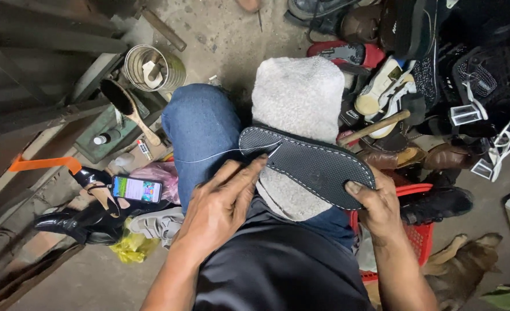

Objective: The person sits on the floor and sews a black slipper using a needle and white thread. They hold the slipper on their lap and repeatedly push the needle through the sole while pulling the thread tight. A smartphone is visible on the floor nearby.

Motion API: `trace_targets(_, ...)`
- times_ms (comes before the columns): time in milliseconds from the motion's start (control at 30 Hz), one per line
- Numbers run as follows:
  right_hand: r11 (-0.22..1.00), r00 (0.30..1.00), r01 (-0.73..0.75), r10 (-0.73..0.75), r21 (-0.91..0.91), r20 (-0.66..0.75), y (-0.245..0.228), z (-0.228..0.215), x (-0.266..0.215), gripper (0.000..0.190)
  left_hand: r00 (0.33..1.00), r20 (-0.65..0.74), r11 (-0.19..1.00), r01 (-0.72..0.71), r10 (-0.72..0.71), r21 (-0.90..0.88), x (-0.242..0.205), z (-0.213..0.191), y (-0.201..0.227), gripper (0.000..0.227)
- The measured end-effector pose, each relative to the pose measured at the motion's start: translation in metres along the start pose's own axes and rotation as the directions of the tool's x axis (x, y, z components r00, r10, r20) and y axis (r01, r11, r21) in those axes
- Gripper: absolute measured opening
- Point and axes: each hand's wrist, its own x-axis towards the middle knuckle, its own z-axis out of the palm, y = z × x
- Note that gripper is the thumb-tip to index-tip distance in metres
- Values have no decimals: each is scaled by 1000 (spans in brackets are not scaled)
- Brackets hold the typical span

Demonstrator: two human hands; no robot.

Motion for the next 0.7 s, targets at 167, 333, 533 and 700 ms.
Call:
trace_targets(167,1000,1000,-2,2,-12,-10,-1,0,0,13,1000,15,1000,6,-6,30,1,1,-3,40)
trace_targets(333,1000,1000,1,-1,-26,6,-3,-1,-1,10,999,31,1000,17,-17,19,3,0,-2,41)
trace_targets(533,995,1000,-19,18,-101,-11,-7,-1,-1,18,999,29,999,12,-13,43,3,1,-4,43)
trace_targets(700,997,1000,-12,11,-82,-6,-7,-1,-2,8,998,51,999,25,-27,42,3,-1,-3,42)
